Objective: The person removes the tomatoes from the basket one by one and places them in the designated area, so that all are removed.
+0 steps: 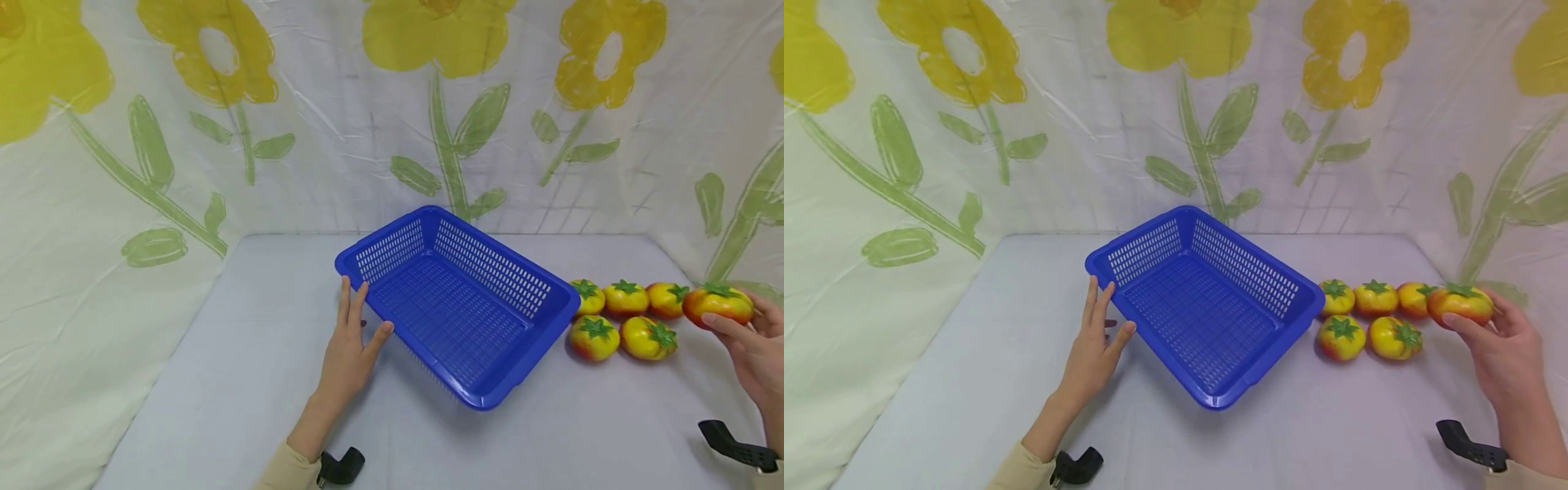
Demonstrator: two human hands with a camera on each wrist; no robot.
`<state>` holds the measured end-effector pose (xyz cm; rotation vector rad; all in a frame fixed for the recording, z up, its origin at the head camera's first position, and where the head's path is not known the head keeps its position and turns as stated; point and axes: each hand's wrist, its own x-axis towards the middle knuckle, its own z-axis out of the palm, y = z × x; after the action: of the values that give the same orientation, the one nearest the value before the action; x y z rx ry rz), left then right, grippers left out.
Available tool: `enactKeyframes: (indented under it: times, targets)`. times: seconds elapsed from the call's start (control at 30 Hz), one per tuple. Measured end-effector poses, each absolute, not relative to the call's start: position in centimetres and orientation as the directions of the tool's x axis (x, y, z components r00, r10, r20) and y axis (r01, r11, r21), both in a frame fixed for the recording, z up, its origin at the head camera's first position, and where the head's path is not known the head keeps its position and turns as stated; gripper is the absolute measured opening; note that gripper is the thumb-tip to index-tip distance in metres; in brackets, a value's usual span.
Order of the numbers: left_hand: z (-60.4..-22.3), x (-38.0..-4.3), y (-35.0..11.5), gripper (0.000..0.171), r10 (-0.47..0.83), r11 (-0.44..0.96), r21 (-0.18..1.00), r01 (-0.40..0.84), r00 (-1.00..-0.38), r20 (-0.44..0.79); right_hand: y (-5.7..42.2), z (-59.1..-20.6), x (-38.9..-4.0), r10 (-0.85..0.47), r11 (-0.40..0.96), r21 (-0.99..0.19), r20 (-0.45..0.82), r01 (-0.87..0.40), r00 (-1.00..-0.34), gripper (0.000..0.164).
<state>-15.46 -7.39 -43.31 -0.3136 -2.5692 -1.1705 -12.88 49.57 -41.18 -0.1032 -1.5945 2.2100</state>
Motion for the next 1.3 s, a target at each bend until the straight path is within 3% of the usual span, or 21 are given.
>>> enactKeyframes:
  times: [0.33,0.6,0.87,1.07,1.3]
  targets:
    - [-43.3,-15.4,-7.4,0.076,0.074,0.646,0.692,0.323,-0.929,0.364,52.4,-43.8,-13.0,0.418,-0.153,-0.978,0.065,-0.141,-0.906,0.064]
    - [-43.3,-15.4,-7.4,0.076,0.074,0.652,0.687,0.32,-0.929,0.363,54.2,-45.2,-13.0,0.39,-0.047,-0.995,0.063,-0.088,-0.919,0.058]
    - [-43.4,-15.4,-7.4,0.076,0.068,0.663,0.682,0.308,-0.932,0.355,56.0,-47.3,-13.6,0.395,0.217,-0.976,0.107,-0.021,-0.912,0.069]
    - [-43.4,-15.4,-7.4,0.076,0.069,0.658,0.685,0.313,-0.931,0.359,56.6,-47.7,-13.5,0.443,0.391,-0.912,0.064,0.128,-0.894,0.071]
    - [-43.4,-15.4,-7.4,0.076,0.072,0.652,0.687,0.322,-0.927,0.367,55.4,-46.4,-13.2,0.501,0.432,-0.847,-0.062,0.312,-0.863,0.08]
